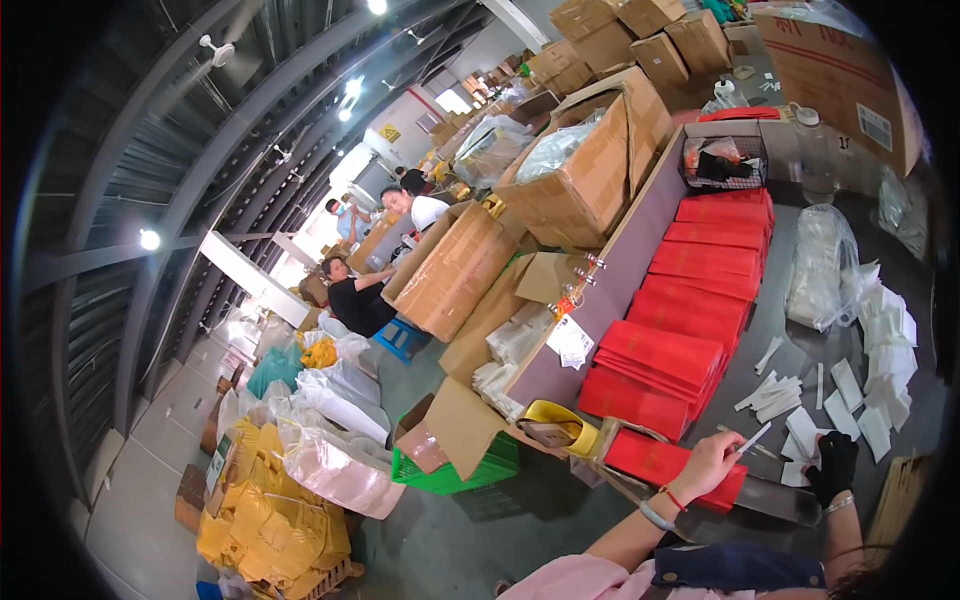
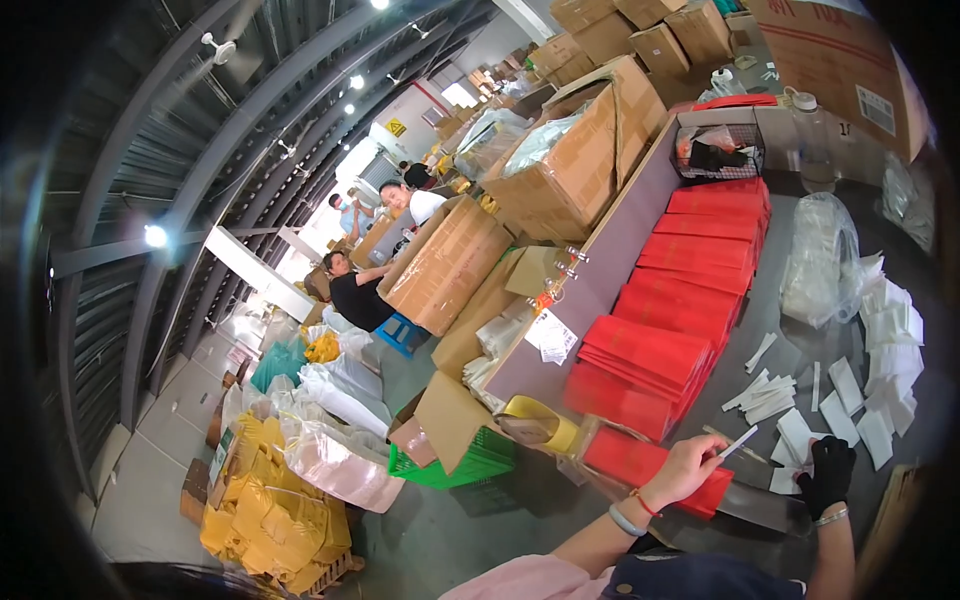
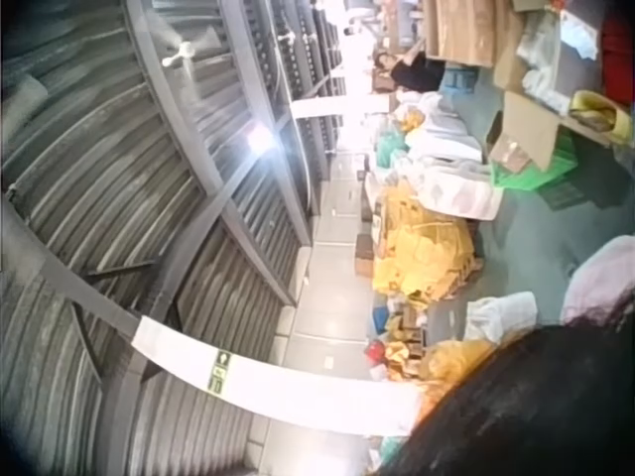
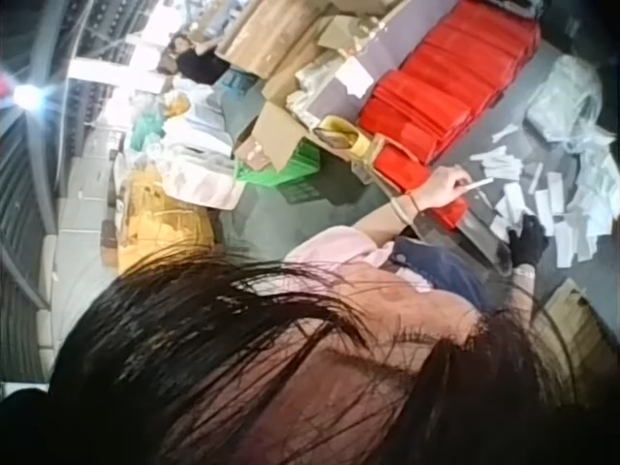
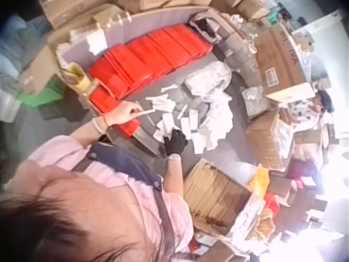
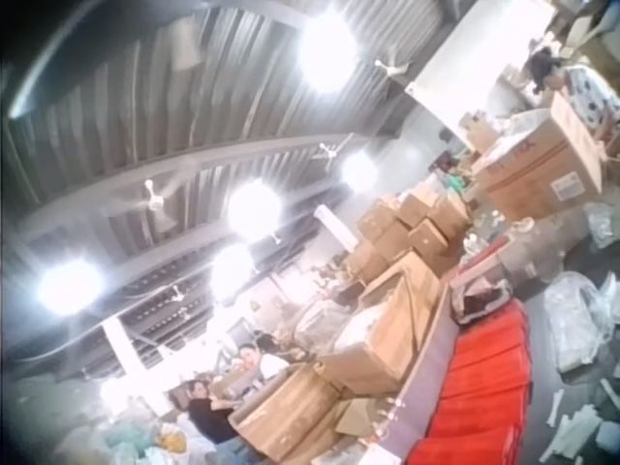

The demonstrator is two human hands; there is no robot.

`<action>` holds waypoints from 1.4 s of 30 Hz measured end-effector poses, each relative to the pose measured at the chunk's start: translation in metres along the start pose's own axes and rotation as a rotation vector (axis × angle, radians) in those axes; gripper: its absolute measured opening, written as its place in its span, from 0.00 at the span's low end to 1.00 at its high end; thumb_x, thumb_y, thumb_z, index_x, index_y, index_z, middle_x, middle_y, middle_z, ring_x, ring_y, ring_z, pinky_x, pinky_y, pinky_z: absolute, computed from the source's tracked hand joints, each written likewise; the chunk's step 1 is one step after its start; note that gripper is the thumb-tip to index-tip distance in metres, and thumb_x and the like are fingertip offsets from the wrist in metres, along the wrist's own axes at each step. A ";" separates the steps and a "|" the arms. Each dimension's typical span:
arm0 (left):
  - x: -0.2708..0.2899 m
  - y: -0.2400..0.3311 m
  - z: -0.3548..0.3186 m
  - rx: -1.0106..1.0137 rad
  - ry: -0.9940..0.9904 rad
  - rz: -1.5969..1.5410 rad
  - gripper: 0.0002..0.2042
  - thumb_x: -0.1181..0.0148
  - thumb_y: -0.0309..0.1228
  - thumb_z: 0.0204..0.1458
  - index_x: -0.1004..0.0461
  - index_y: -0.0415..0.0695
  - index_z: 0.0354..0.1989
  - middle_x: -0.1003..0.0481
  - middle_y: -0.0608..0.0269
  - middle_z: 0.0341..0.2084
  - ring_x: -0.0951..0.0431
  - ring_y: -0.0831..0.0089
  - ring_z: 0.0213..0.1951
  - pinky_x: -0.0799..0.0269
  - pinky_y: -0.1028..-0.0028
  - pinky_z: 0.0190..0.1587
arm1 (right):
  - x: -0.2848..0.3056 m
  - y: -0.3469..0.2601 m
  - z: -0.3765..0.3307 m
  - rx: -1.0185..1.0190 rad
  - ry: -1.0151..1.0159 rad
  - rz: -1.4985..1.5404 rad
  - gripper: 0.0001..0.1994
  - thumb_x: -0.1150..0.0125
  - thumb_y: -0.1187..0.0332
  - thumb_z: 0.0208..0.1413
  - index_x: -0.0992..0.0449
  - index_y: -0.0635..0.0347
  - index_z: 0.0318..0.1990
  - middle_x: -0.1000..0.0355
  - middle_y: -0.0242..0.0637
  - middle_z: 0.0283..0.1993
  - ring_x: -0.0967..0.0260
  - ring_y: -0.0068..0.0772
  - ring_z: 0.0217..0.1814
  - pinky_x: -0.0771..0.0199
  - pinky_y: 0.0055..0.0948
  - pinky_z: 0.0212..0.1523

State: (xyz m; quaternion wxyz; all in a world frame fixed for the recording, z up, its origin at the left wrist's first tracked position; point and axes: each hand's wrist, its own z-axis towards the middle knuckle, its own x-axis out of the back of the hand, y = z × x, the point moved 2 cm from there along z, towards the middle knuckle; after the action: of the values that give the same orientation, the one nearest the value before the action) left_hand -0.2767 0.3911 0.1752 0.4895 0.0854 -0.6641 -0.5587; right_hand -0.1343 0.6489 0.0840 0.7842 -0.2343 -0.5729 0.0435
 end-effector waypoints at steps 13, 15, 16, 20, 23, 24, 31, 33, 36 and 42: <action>-0.002 0.003 0.000 0.008 -0.009 0.002 0.08 0.40 0.21 0.50 0.27 0.37 0.39 0.25 0.53 0.26 0.23 0.61 0.27 0.28 0.68 0.31 | -0.002 0.006 0.011 0.015 0.061 -0.017 0.27 0.29 0.64 0.28 0.28 0.54 0.43 0.34 0.38 0.43 0.39 0.46 0.50 0.42 0.45 0.50; -0.003 0.002 -0.001 -0.009 -0.001 0.012 0.08 0.40 0.21 0.50 0.27 0.37 0.39 0.25 0.53 0.27 0.23 0.61 0.28 0.28 0.68 0.31 | 0.003 0.004 0.010 0.047 0.069 -0.032 0.29 0.28 0.63 0.26 0.28 0.54 0.44 0.35 0.39 0.43 0.39 0.46 0.50 0.42 0.45 0.50; -0.003 0.003 -0.001 -0.009 -0.003 0.011 0.08 0.40 0.21 0.50 0.27 0.37 0.39 0.25 0.53 0.27 0.23 0.61 0.28 0.28 0.68 0.31 | 0.004 0.003 0.010 0.045 0.068 -0.032 0.29 0.28 0.63 0.26 0.28 0.54 0.44 0.35 0.39 0.43 0.39 0.46 0.50 0.42 0.45 0.50; -0.004 0.005 0.000 0.008 -0.017 0.012 0.08 0.40 0.21 0.50 0.26 0.37 0.38 0.24 0.52 0.27 0.22 0.60 0.28 0.28 0.67 0.32 | 0.011 -0.004 0.011 0.020 0.053 -0.037 0.28 0.29 0.63 0.27 0.27 0.54 0.43 0.35 0.39 0.43 0.40 0.46 0.50 0.42 0.45 0.50; -0.005 0.005 0.001 0.010 -0.023 0.016 0.07 0.40 0.22 0.50 0.26 0.37 0.37 0.24 0.52 0.28 0.22 0.60 0.29 0.27 0.67 0.32 | 0.015 -0.007 0.011 0.019 0.065 -0.037 0.26 0.29 0.63 0.28 0.27 0.54 0.42 0.34 0.39 0.44 0.40 0.46 0.50 0.42 0.46 0.51; -0.006 0.005 0.001 0.012 -0.028 0.020 0.06 0.40 0.22 0.50 0.26 0.37 0.37 0.24 0.52 0.28 0.22 0.60 0.29 0.27 0.67 0.32 | 0.016 -0.007 0.011 0.030 0.079 -0.039 0.26 0.29 0.63 0.28 0.27 0.54 0.42 0.34 0.39 0.44 0.40 0.46 0.51 0.42 0.46 0.51; -0.005 0.004 0.003 0.014 -0.034 0.011 0.05 0.39 0.24 0.49 0.26 0.38 0.34 0.24 0.52 0.28 0.23 0.55 0.30 0.28 0.63 0.32 | 0.017 -0.010 0.014 0.034 0.074 -0.051 0.25 0.29 0.63 0.28 0.27 0.53 0.41 0.34 0.39 0.44 0.40 0.46 0.51 0.42 0.47 0.50; -0.004 0.005 0.004 0.021 -0.047 0.020 0.05 0.39 0.24 0.49 0.26 0.38 0.33 0.24 0.52 0.28 0.23 0.55 0.30 0.29 0.62 0.32 | 0.009 -0.004 0.011 0.065 0.117 -0.030 0.26 0.28 0.65 0.25 0.26 0.53 0.41 0.34 0.39 0.42 0.38 0.46 0.49 0.41 0.44 0.49; -0.002 0.009 0.002 0.019 -0.043 0.019 0.05 0.39 0.24 0.49 0.26 0.38 0.33 0.25 0.51 0.28 0.23 0.55 0.30 0.29 0.62 0.32 | 0.006 -0.004 0.009 0.071 0.096 -0.033 0.27 0.28 0.65 0.24 0.26 0.53 0.41 0.33 0.39 0.41 0.38 0.47 0.48 0.40 0.44 0.48; -0.005 0.007 -0.007 0.005 -0.085 0.007 0.05 0.39 0.25 0.49 0.26 0.38 0.30 0.25 0.51 0.27 0.23 0.54 0.30 0.29 0.62 0.32 | 0.022 -0.017 0.000 0.019 0.064 0.011 0.27 0.29 0.63 0.29 0.27 0.54 0.44 0.34 0.41 0.44 0.39 0.48 0.51 0.43 0.48 0.53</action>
State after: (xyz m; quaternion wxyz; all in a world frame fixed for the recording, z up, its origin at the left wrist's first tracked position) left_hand -0.2661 0.3927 0.1778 0.4626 0.0606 -0.6860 -0.5583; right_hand -0.1298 0.6408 0.1106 0.8041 -0.2313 -0.5457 0.0460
